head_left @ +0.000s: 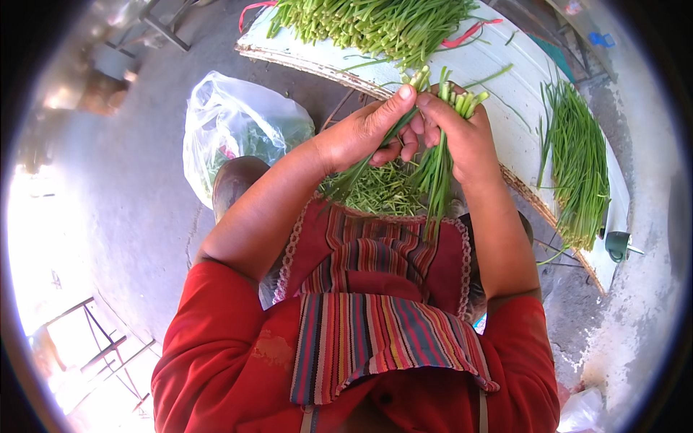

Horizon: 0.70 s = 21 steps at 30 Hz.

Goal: The person sorts green onions by hand, removing yellowed or damaged leaves and stems from each stalk. They gather the cleaned stalks into bunches on a table and discard the scraps into a pile.

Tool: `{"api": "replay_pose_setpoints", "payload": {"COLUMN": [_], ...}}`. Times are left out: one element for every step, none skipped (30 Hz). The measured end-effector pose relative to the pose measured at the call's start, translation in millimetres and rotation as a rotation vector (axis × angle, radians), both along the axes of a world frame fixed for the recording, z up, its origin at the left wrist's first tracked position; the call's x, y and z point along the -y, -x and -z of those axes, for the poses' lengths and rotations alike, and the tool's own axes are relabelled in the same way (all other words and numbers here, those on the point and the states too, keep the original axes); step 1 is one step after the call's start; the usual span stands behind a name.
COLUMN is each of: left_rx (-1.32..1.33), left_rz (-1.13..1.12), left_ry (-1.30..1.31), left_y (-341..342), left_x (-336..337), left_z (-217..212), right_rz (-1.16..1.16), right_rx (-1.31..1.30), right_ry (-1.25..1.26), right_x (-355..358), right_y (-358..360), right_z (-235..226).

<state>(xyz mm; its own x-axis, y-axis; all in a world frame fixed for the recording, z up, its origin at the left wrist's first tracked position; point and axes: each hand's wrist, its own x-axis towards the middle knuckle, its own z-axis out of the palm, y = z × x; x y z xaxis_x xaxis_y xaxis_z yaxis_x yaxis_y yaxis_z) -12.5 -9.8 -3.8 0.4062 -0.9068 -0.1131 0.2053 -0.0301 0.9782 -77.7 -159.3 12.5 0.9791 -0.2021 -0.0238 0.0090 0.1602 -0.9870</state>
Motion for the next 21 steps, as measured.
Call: {"api": "replay_pose_setpoints", "payload": {"left_rx": [-0.02, -0.033, -0.046, -0.059, -0.187, -0.223, -0.259, -0.295, -0.318, -0.32, -0.321, -0.323, -0.327, -0.319, -0.312, -0.304, -0.314, -0.312, -0.314, -0.316, -0.343], "left_rz": [0.011, -0.047, -0.106, -0.167, -0.2, -0.225, -0.249, -0.274, -0.244, -0.278, -0.313, -0.347, -0.369, -0.402, -0.435, -0.47, -0.506, -0.477, -0.45, -0.422, -0.439], "left_ry": [0.046, 0.032, 0.018, 0.004, 0.09, 0.088, 0.085, 0.082, 0.101, 0.122, 0.143, 0.164, 0.147, 0.141, 0.134, 0.127, 0.115, 0.125, 0.133, 0.14, 0.121], "left_y": [-2, -1, 0, 1, -1, -3, -5, -7, -11, -14, -15, -17, -20, -24, -27, -28, -28, -29, -30, -29, -24], "left_x": [-1, -1, -1, -1, -1, -2, -3, -4, -7, -7, -7, -7, -10, -12, -14, -15, -16, -17, -19, -20, -17], "left_z": [-1, -3, -4, -4, -2, -3, -5, -6, -5, -4, -2, -2, -2, -2, -2, -2, -3, -2, -2, -2, -4], "right_rz": [0.015, 0.029, 0.029, 0.035, 0.041, 0.046, 0.036, 0.032, 0.028, 0.025, 0.018, 0.01, 0.002, -0.005, -0.007, -0.008, -0.007, -0.007, -0.007, -0.007, -0.006], "right_rx": [-0.004, -0.007, -0.03, -0.026, -0.022, -0.018, -0.016, -0.001, 0.013, 0.027, 0.03, 0.048, 0.066, 0.084, 0.094, 0.098, 0.101, 0.104, 0.106, 0.108, 0.109], "right_ry": [-0.06, -0.12, -0.228, -0.268, -0.309, -0.349, -0.373, -0.408, -0.442, -0.475, -0.498, -0.515, -0.533, -0.551, -0.559, -0.555, -0.551, -0.547, -0.54, -0.534, -0.528], "right_x": [4, 9, 12, 13, 13, 14, 18, 22, 27, 32, 35, 39, 42, 45, 45, 46, 47, 47, 47, 47, 47], "right_y": [-1, -2, 0, 0, 1, 1, 2, 2, 1, 1, 1, 0, 0, 1, 1, 1, 1, 1, 1, 1, 0], "right_z": [3, 4, 4, 2, -1, -3, -4, -3, -2, -1, -2, -2, -2, -2, -4, -4, -3, -3, -2, -1, 0]}}
